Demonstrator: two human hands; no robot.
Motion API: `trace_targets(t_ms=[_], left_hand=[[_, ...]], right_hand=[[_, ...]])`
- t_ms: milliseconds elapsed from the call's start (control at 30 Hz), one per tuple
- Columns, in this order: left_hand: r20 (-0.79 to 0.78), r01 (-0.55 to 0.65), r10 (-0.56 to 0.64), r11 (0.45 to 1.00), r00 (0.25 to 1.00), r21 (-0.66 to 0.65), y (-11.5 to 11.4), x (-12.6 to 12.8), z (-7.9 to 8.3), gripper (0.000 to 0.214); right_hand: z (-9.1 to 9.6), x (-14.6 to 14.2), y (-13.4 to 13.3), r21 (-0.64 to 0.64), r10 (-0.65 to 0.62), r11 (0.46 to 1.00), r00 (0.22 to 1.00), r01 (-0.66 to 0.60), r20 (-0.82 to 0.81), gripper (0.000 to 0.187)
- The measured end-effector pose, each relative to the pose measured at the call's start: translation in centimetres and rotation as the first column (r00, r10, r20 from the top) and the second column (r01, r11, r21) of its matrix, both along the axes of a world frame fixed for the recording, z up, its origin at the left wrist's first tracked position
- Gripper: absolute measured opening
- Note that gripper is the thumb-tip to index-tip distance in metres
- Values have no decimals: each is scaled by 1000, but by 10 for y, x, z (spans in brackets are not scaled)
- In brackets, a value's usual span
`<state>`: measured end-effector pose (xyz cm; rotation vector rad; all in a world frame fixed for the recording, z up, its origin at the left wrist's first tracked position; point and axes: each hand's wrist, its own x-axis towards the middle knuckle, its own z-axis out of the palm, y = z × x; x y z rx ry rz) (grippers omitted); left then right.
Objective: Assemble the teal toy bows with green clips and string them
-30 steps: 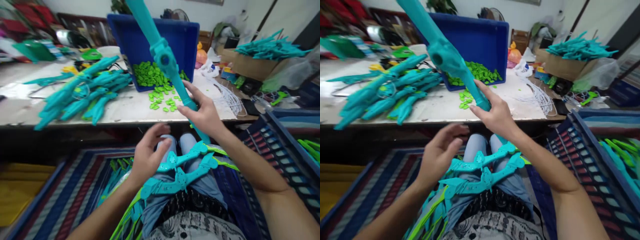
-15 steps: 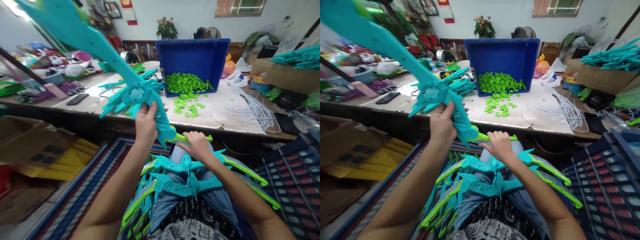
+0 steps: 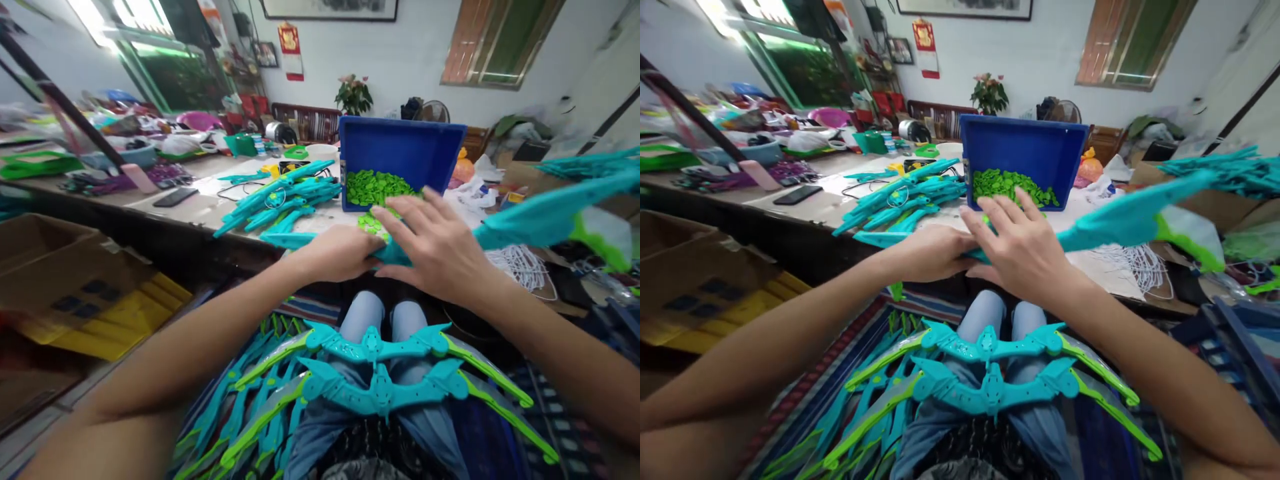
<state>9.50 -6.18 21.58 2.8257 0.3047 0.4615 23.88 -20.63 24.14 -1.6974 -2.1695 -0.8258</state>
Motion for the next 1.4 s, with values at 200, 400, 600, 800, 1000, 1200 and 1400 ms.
trace_targets(t_ms=[200, 400, 600, 800, 1000, 1200, 1400], left_hand=[[56, -41, 41, 999, 998, 2, -12, -14, 10, 23], [404, -63, 330, 834, 853, -548, 42, -85, 5, 62], [74, 30, 70, 490, 995, -871, 40, -91, -53, 57], [-142, -141, 52, 659, 988, -739, 27, -95, -39, 39], [-236, -157, 40, 850, 971, -503, 48, -114, -38, 31], [-286, -112, -29, 878, 958, -466, 60, -112, -102, 31], [-313, -113, -29, 897, 949, -428, 71, -103, -148, 39]], right_hand=[[-21, 6, 19, 10, -56, 998, 993, 58, -102, 49], [-28, 18, 9, 162, -38, 985, 991, 58, -127, 28], [-40, 33, 13, 130, -10, 991, 974, 41, -225, 24], [-52, 36, 4, -99, 41, 992, 948, -76, -317, 25], [-117, 11, 3, -62, 132, 987, 962, -151, -237, 30], [-194, 1, 3, -91, 32, 995, 984, -49, -178, 31], [-198, -15, 26, -263, -38, 963, 938, -57, -344, 39]])
